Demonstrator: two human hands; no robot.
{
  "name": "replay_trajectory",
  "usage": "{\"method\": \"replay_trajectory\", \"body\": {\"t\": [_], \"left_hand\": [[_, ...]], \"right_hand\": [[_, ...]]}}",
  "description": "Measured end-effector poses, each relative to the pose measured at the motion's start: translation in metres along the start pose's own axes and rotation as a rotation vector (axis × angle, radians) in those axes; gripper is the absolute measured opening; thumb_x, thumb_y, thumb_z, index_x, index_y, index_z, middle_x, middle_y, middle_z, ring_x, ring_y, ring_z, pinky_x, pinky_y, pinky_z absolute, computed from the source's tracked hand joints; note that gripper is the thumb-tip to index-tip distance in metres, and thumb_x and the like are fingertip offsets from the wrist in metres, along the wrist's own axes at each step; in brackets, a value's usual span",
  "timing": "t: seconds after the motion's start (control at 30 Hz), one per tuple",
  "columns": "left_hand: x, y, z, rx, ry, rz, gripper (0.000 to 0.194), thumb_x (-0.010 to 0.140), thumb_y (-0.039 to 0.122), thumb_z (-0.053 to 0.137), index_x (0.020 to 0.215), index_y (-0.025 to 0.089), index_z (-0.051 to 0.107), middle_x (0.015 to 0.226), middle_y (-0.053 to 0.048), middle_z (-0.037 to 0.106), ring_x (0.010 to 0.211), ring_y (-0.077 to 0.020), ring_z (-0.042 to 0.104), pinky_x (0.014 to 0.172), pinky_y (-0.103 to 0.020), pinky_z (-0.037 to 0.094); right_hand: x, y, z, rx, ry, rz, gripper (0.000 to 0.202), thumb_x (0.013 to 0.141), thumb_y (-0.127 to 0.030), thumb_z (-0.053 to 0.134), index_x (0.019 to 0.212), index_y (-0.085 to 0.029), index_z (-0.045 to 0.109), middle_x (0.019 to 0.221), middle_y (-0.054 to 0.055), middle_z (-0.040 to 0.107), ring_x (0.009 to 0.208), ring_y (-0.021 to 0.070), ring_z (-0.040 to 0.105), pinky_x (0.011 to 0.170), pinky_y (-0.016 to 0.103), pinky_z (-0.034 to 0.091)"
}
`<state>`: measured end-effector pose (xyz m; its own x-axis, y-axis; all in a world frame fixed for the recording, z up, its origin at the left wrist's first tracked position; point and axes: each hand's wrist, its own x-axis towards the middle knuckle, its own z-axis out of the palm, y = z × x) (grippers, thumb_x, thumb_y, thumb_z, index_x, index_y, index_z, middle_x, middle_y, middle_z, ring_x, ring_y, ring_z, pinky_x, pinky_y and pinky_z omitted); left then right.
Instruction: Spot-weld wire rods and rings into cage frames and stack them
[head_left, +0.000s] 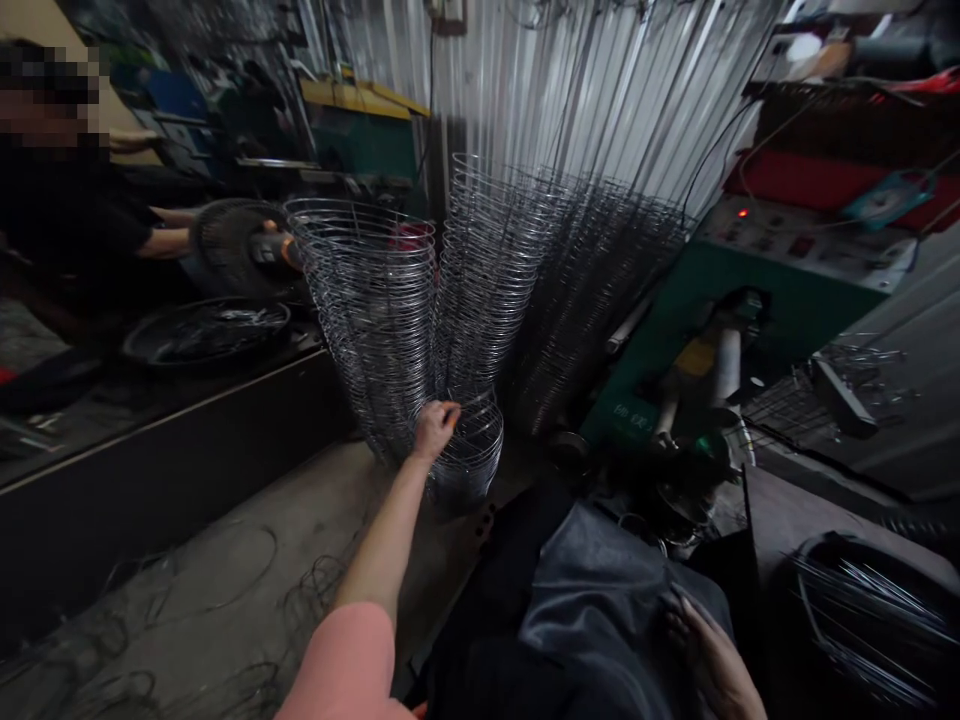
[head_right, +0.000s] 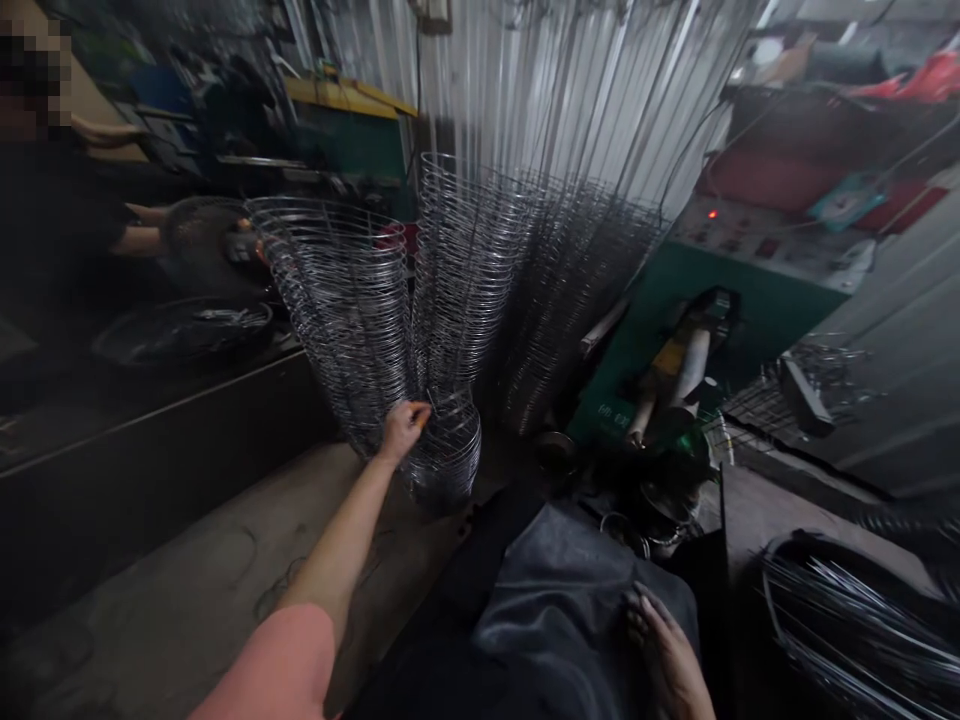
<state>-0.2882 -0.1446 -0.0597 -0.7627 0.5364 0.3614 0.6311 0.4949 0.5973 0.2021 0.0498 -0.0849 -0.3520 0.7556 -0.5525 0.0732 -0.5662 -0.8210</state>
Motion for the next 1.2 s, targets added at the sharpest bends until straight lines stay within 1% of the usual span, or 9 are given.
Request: {"method": "replay_trajectory", "body": {"t": [0.13, 0.23, 0.37, 0.53, 0.63, 0.77, 0.87, 1.0, 1.2], "left_hand": [[0.026, 0.046, -0.064, -0.22, 0.258, 0.123, 0.023, 0.079, 0.037, 0.054, 0.089, 0.019, 0.066, 0.085, -0.006, 0.06, 0.087, -0.0194, 0.055, 0.087, -0.033, 0.04], [0.018, 0.11, -0.082, -0.357, 0.078, 0.439, 0.019, 0.072, 0.037, 0.064, 0.082, 0.021, 0.067, 0.078, -0.003, 0.061, 0.084, -0.0183, 0.055, 0.09, -0.034, 0.041], [-0.014, 0.194, -0.056, -0.466, -0.227, 0.818, 0.017, 0.074, 0.035, 0.063, 0.082, 0.02, 0.067, 0.07, -0.001, 0.061, 0.075, -0.0151, 0.056, 0.094, -0.037, 0.039], [-0.04, 0.254, -0.014, -0.542, -0.38, 0.933, 0.024, 0.078, 0.037, 0.059, 0.092, 0.019, 0.066, 0.077, -0.002, 0.064, 0.076, -0.0136, 0.059, 0.102, -0.043, 0.03], [-0.045, 0.253, 0.0, -0.562, -0.386, 0.793, 0.047, 0.072, 0.044, 0.063, 0.112, 0.021, 0.058, 0.107, -0.008, 0.061, 0.101, -0.0204, 0.055, 0.103, -0.045, 0.027], [-0.058, 0.208, 0.035, -0.514, -0.31, 0.19, 0.035, 0.083, 0.044, 0.046, 0.102, 0.018, 0.059, 0.102, -0.009, 0.063, 0.096, -0.021, 0.058, 0.087, -0.034, 0.042], [-0.082, 0.175, 0.076, -0.091, -0.623, -0.156, 0.029, 0.077, 0.045, 0.054, 0.083, 0.017, 0.06, 0.09, -0.014, 0.065, 0.096, -0.0294, 0.059, 0.085, -0.04, 0.041], [-0.117, 0.17, 0.119, -0.035, -0.78, -0.22, 0.027, 0.055, 0.028, 0.076, 0.071, 0.018, 0.056, 0.087, -0.016, 0.064, 0.104, -0.0364, 0.054, 0.087, -0.045, 0.038], [-0.109, 0.184, 0.138, -0.38, -0.814, -0.335, 0.017, 0.068, 0.027, 0.066, 0.07, 0.02, 0.051, 0.075, -0.005, 0.061, 0.09, -0.0239, 0.06, 0.076, -0.033, 0.045]], "right_hand": [[-0.019, -0.053, 0.036, -0.345, -0.008, -0.3, 0.049, 0.059, -0.041, 0.076, 0.101, -0.018, 0.065, 0.094, 0.007, 0.068, 0.088, 0.0228, 0.062, 0.071, 0.028, 0.052], [-0.044, -0.101, 0.076, -0.51, -0.038, -0.573, 0.049, 0.062, -0.046, 0.072, 0.103, -0.02, 0.065, 0.104, 0.008, 0.065, 0.1, 0.0263, 0.057, 0.087, 0.036, 0.046], [-0.077, -0.135, 0.12, -0.58, -0.167, -0.837, 0.051, 0.067, -0.044, 0.069, 0.112, -0.022, 0.06, 0.11, 0.007, 0.062, 0.105, 0.0245, 0.054, 0.092, 0.039, 0.041], [-0.087, -0.12, 0.13, -0.661, -0.201, -0.82, 0.031, 0.074, -0.043, 0.062, 0.095, -0.02, 0.066, 0.082, 0.003, 0.065, 0.075, 0.0177, 0.058, 0.071, 0.029, 0.046], [-0.068, -0.103, 0.105, -0.503, 0.004, -0.737, 0.03, 0.077, -0.045, 0.057, 0.079, -0.017, 0.066, 0.061, -0.001, 0.057, 0.057, 0.0125, 0.049, 0.056, 0.024, 0.04], [-0.043, -0.087, 0.064, -0.22, 0.209, -0.705, 0.029, 0.077, -0.044, 0.057, 0.073, -0.016, 0.063, 0.055, -0.003, 0.049, 0.052, 0.0098, 0.043, 0.054, 0.023, 0.036], [-0.038, -0.077, 0.052, -0.126, 0.233, -0.702, 0.027, 0.076, -0.043, 0.059, 0.073, -0.016, 0.062, 0.056, -0.004, 0.049, 0.053, 0.0098, 0.043, 0.055, 0.023, 0.035], [-0.034, -0.071, 0.055, -0.101, 0.281, -0.723, 0.027, 0.076, -0.043, 0.059, 0.074, -0.017, 0.062, 0.057, -0.003, 0.05, 0.054, 0.0101, 0.043, 0.055, 0.023, 0.035], [-0.032, -0.072, 0.049, 0.02, 0.306, -0.743, 0.023, 0.077, -0.04, 0.058, 0.072, -0.017, 0.062, 0.054, -0.004, 0.049, 0.052, 0.0097, 0.043, 0.054, 0.023, 0.034]]}}
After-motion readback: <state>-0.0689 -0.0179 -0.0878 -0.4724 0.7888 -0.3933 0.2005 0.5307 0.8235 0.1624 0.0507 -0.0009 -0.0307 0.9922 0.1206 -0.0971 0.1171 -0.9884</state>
